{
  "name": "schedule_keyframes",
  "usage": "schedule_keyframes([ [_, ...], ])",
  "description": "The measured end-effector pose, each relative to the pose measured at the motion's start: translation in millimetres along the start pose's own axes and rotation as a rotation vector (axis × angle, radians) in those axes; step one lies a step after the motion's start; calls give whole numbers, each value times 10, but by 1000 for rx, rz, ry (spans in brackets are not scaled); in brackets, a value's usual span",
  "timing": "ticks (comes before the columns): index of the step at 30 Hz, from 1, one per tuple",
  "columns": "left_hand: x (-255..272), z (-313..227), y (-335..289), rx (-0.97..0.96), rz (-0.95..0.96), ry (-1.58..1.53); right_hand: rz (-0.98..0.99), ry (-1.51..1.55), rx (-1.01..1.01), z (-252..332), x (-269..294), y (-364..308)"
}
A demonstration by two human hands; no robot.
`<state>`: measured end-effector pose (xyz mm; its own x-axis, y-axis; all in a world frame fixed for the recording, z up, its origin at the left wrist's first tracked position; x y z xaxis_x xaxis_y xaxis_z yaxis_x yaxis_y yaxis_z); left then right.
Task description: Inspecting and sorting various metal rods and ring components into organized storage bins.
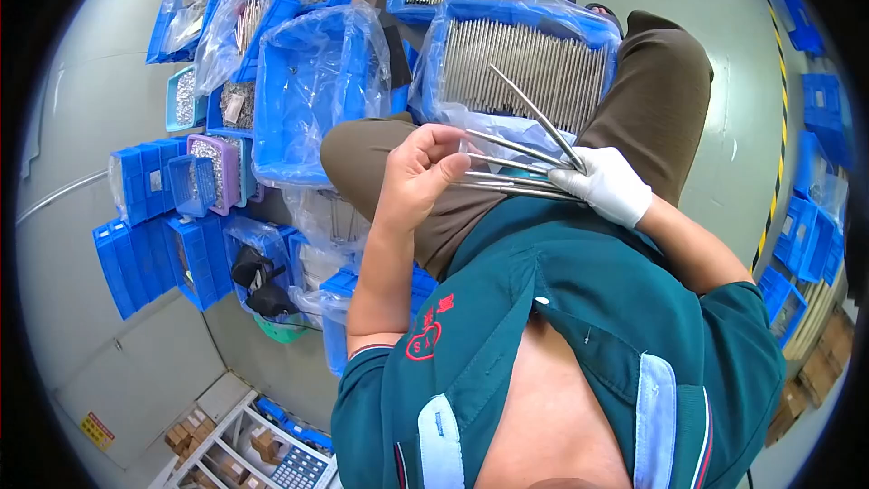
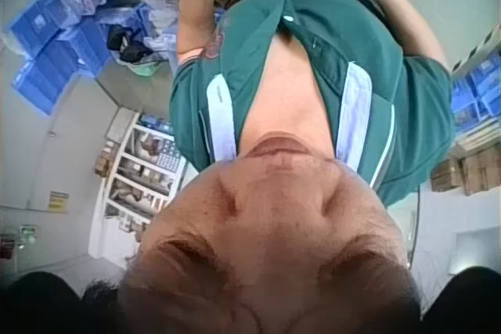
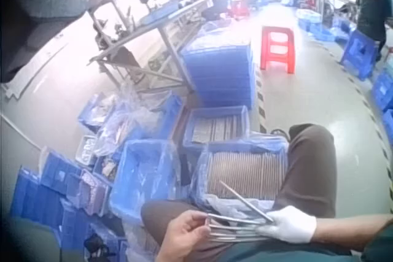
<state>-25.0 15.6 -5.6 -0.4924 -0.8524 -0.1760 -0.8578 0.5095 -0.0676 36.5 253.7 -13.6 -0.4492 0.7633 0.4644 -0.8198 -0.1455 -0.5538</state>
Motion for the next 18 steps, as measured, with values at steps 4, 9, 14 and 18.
schedule_keyframes([
  [4, 356, -251, 17, -209, -247, 53, 81, 132, -82, -34, 26, -32],
  [9, 302, -86, 167, 130, -35, -167, 69, 114, -102, -40, 47, 99],
  [14, 89, 94, 262, 39, 140, 366, 85, 109, -77, 63, -10, 225],
  [18, 164, -102, 348, -191, 159, 602, 263, 271, -271, -1, 19, 254],
])
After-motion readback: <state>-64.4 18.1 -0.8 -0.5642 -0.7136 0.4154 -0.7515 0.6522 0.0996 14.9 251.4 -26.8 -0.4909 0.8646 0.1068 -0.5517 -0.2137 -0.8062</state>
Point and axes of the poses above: each hand's wrist, its own y-axis towards the middle knuckle, its own x-axis out of the back of the hand, z = x × y, the point moved 3 cm from there along y, towards the middle knuckle, and after that the axes turned 7 degrees about -x, right-handed, at the moved point
